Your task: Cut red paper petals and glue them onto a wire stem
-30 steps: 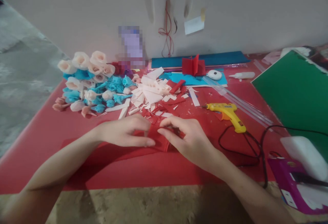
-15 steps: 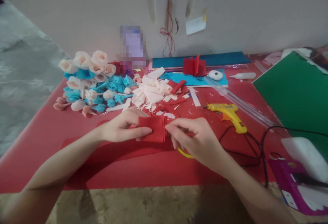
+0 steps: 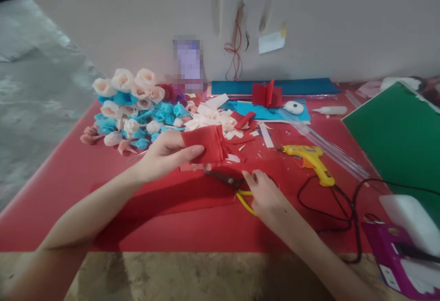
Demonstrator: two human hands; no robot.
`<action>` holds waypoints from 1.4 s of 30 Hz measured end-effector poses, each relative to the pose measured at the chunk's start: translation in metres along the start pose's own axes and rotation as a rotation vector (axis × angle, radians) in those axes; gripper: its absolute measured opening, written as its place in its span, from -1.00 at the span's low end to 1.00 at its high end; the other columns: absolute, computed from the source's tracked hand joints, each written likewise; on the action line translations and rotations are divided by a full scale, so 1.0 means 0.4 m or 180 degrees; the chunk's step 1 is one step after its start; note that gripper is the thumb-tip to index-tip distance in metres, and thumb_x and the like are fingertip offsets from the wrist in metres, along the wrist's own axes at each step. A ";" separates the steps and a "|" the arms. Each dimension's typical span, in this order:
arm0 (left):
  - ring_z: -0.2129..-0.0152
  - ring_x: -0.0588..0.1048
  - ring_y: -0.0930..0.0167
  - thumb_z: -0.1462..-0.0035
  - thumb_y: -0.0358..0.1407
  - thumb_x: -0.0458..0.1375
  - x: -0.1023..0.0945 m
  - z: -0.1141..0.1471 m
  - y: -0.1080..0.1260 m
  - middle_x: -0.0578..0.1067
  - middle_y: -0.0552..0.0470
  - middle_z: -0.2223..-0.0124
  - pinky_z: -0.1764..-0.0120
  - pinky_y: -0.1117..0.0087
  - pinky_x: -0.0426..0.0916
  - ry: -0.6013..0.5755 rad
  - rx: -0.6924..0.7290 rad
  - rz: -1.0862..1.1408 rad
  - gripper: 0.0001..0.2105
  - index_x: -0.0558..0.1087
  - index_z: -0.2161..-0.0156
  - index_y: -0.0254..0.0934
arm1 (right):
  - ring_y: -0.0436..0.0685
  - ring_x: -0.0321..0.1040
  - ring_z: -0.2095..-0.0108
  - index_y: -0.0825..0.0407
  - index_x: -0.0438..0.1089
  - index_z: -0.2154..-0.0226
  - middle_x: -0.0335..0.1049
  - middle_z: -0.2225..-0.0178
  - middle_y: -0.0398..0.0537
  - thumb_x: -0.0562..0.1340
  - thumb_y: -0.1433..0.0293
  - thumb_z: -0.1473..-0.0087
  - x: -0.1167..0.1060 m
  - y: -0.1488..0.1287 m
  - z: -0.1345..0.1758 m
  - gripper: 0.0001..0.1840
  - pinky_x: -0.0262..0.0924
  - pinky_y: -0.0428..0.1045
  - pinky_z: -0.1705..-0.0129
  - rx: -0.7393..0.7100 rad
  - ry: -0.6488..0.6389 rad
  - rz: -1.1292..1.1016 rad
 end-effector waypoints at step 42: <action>0.73 0.18 0.61 -0.14 -0.25 0.04 0.017 -0.009 -0.031 0.24 0.16 0.69 0.67 0.55 0.07 0.1052 -0.0046 -0.0355 -0.63 0.28 0.66 -0.32 | 0.01 0.29 0.52 0.07 0.21 0.26 0.31 0.50 -0.11 -0.02 0.40 -0.15 -0.158 -0.196 -0.078 -0.84 0.20 -0.07 0.42 0.0292 0.0459 -0.1993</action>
Point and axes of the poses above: each hand's wrist, its own z-axis away from the middle knuckle, its own x-axis out of the palm, y = z × x, the point moved 1 cm from there along -z, towards the middle knuckle
